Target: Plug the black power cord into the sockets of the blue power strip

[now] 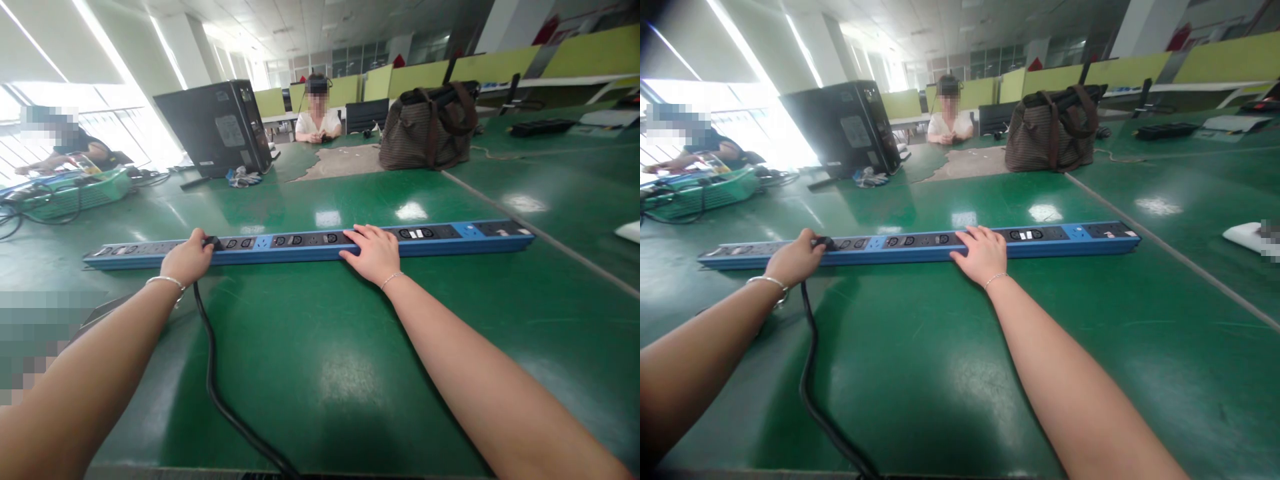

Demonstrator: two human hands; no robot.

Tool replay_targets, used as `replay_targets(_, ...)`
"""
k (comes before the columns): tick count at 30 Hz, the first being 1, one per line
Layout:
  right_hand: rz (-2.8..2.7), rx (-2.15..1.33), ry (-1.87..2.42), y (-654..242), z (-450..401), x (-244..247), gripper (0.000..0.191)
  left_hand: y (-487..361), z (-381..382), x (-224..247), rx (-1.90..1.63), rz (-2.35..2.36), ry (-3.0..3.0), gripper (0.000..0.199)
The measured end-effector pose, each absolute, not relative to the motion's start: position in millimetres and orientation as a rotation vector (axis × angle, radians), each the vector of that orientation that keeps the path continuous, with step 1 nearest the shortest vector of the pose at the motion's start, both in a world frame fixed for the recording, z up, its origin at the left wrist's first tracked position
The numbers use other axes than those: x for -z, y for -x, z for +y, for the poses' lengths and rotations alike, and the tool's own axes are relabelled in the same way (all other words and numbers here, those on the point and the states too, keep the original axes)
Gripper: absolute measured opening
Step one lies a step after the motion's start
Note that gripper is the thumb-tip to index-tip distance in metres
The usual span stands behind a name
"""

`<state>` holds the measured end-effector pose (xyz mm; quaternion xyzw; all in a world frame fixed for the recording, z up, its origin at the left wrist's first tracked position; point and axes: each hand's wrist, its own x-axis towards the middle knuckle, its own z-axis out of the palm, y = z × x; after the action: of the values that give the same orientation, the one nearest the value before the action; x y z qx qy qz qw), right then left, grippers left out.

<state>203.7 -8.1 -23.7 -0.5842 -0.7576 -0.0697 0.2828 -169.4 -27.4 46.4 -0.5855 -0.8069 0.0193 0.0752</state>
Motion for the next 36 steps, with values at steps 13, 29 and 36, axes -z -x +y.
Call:
replay_targets(13, -2.036, 0.198, 1.581, -204, -8, 25, 0.045, 176, -14, -59, -0.212, -2.382, 1.892, 0.039)
replay_targets(29, -2.038, 0.209, 1.587, -204, -7, 25, 0.045, 162, -27, -52, -0.249, -2.335, 1.834, 0.045)
replay_targets(36, -2.034, 0.206, 1.584, -204, -7, 26, 0.045, 160, -33, -41, -0.186, -2.354, 1.79, 0.045)
